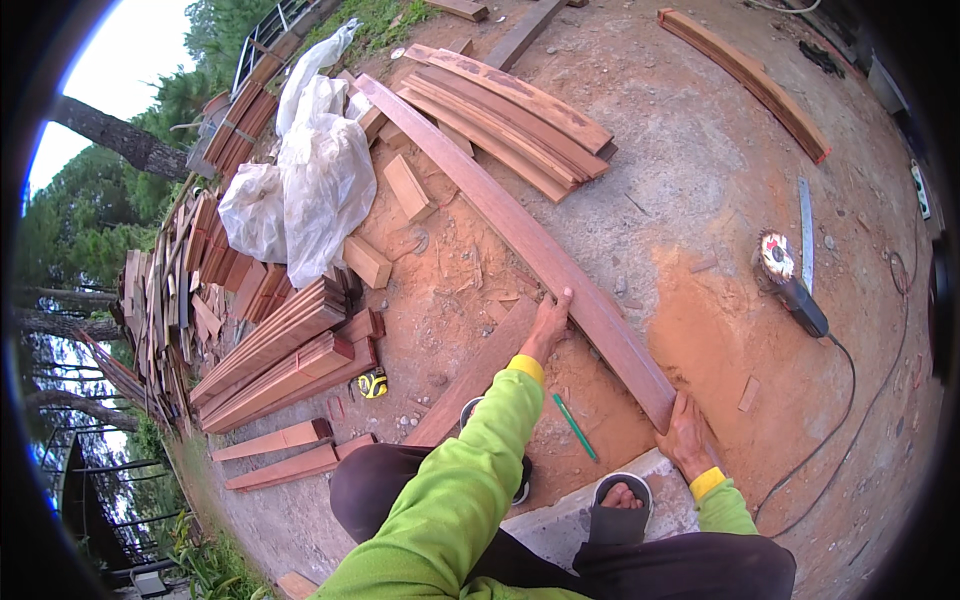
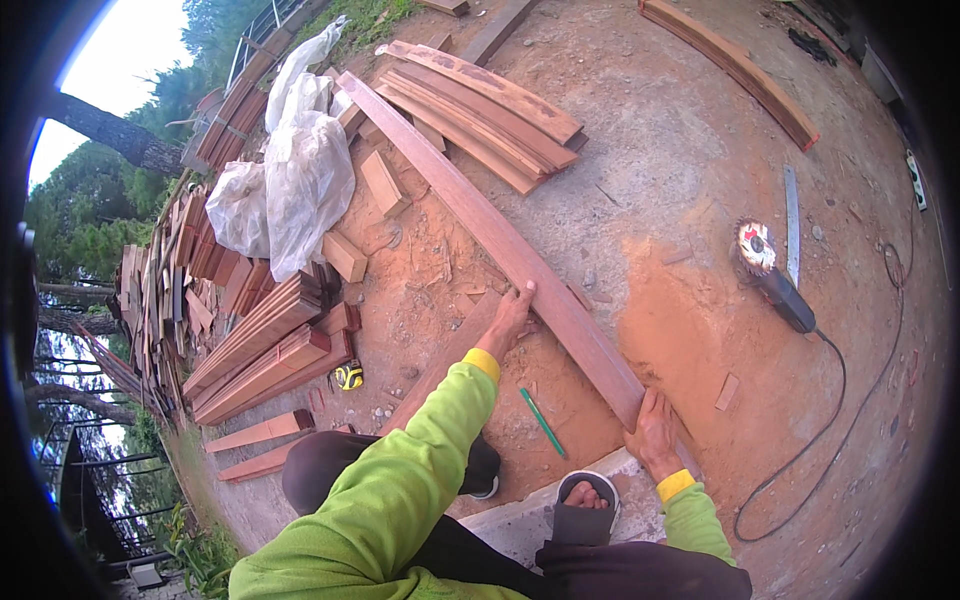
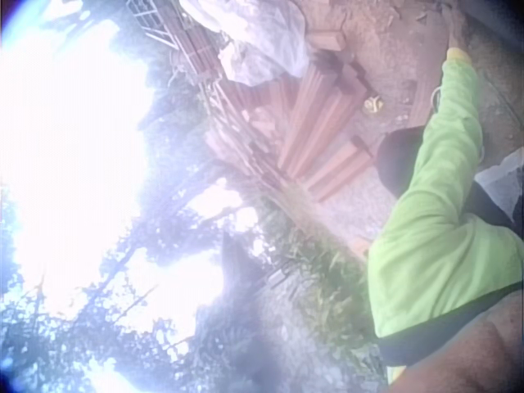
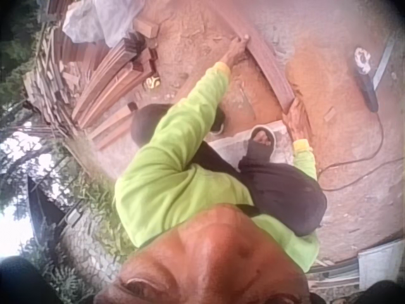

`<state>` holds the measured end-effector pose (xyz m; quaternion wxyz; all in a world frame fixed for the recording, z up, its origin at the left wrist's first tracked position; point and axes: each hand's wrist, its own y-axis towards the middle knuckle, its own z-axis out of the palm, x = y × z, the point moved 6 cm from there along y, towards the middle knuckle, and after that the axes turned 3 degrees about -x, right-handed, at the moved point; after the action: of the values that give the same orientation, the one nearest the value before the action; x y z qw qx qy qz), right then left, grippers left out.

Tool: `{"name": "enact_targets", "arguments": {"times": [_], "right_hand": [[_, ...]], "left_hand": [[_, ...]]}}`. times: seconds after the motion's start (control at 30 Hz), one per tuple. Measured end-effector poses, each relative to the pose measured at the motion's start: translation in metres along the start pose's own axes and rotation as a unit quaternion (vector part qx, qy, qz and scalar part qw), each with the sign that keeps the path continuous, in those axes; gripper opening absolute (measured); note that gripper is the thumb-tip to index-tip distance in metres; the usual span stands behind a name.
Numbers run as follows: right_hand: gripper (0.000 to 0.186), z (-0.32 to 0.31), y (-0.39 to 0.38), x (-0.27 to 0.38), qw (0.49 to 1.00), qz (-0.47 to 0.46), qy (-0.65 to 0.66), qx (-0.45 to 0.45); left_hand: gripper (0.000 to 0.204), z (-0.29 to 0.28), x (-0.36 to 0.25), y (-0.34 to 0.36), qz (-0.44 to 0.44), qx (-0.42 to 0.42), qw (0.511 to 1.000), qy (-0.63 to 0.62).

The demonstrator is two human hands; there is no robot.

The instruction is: The person selects a long wooden plank from a pile of lumber on the ground and positions it on a concrete block. They then use an angle grinder to cut the plank, creating sawdust as they work through the wood.

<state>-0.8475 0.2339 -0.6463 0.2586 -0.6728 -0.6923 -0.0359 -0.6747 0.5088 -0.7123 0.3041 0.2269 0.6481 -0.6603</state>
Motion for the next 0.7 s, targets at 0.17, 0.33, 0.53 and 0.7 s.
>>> {"name": "enact_targets", "arguments": {"times": [0.17,0.33,0.53,0.7], "right_hand": [[0.085,0.001,0.001,0.000,1.000,-0.009,0.008,-0.004],[0.080,-0.002,0.001,0.001,1.000,-0.012,0.014,-0.009],[0.081,0.000,0.002,0.001,1.000,-0.013,0.012,-0.005],[0.082,-0.008,0.007,-0.008,1.000,0.014,0.009,-0.006]], "left_hand": [[0.072,-0.001,-0.001,-0.001,-0.003,-0.010,1.000,0.003],[0.068,0.000,-0.003,-0.004,-0.003,-0.003,1.000,-0.002],[0.069,0.005,-0.013,-0.014,0.015,0.012,0.999,-0.040],[0.068,0.011,-0.014,-0.007,0.032,0.005,0.999,-0.021]]}}
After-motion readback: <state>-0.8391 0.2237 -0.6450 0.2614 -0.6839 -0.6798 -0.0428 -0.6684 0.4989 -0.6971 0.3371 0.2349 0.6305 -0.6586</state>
